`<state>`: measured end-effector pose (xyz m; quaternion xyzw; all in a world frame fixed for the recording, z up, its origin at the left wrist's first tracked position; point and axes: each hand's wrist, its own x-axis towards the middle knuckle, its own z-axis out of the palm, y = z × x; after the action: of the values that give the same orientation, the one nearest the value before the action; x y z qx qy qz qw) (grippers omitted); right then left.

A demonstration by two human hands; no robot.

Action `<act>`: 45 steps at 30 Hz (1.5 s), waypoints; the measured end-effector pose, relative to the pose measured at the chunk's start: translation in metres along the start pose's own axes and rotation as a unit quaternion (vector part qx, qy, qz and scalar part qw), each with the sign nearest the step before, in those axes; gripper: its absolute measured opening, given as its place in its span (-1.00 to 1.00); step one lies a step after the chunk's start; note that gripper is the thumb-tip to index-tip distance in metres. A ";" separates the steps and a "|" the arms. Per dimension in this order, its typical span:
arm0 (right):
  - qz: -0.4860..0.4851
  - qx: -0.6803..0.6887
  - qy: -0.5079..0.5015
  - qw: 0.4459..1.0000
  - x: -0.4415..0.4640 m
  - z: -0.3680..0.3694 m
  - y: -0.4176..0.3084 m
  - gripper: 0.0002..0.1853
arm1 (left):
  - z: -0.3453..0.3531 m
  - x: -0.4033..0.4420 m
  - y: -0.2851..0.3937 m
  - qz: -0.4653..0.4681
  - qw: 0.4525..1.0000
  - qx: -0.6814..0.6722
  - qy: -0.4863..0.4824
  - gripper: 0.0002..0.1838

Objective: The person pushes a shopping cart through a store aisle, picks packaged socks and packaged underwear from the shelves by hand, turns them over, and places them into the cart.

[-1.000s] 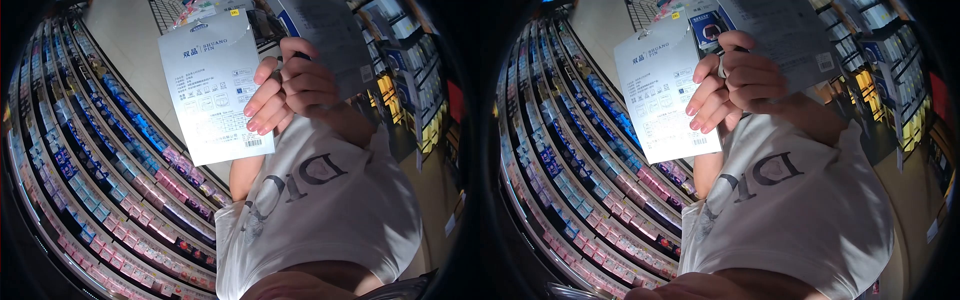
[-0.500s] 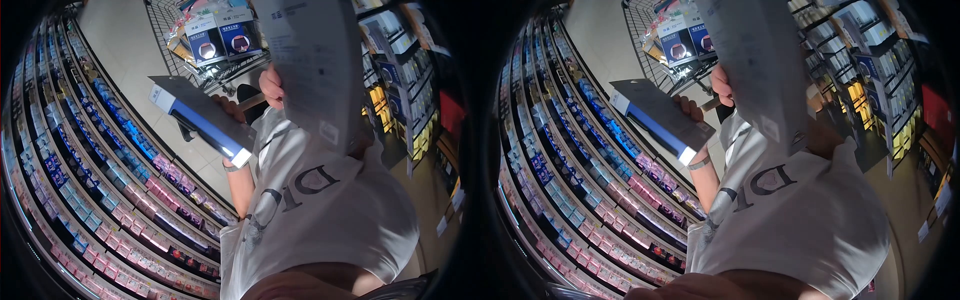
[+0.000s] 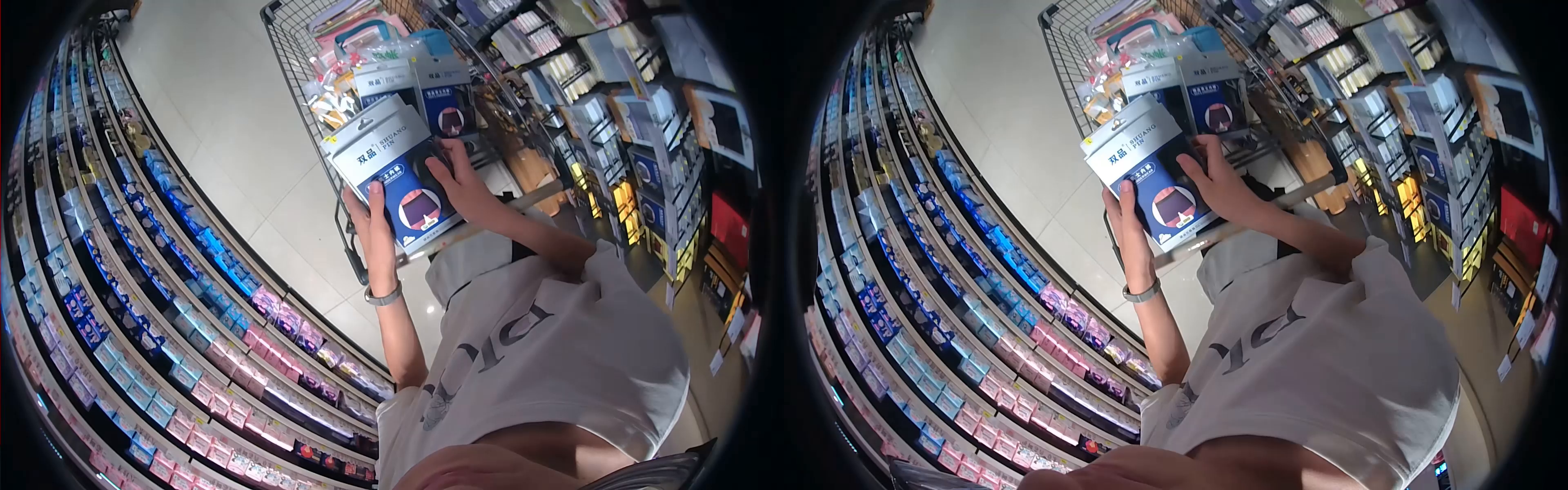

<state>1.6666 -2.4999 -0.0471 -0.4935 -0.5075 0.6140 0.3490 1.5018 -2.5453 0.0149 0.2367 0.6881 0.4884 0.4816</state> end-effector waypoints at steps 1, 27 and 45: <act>-0.008 -0.009 0.020 1.000 0.016 0.008 -0.001 -0.51 | 0.002 0.021 0.004 0.007 1.000 0.013 0.003 -0.30; -0.120 -0.223 0.073 0.965 0.100 -0.015 0.022 -0.41 | 0.036 0.221 -0.083 -0.010 0.987 0.061 -0.151 -0.35; -0.253 -0.245 0.706 0.614 -0.109 -0.434 -0.152 -0.22 | 0.449 -0.082 0.119 0.479 0.766 0.006 -0.430 -0.64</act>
<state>2.1017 -2.4431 0.1285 -0.6941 -0.3403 -0.1838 0.6072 1.9213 -2.3623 0.1310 0.7236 0.2096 0.4982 0.4292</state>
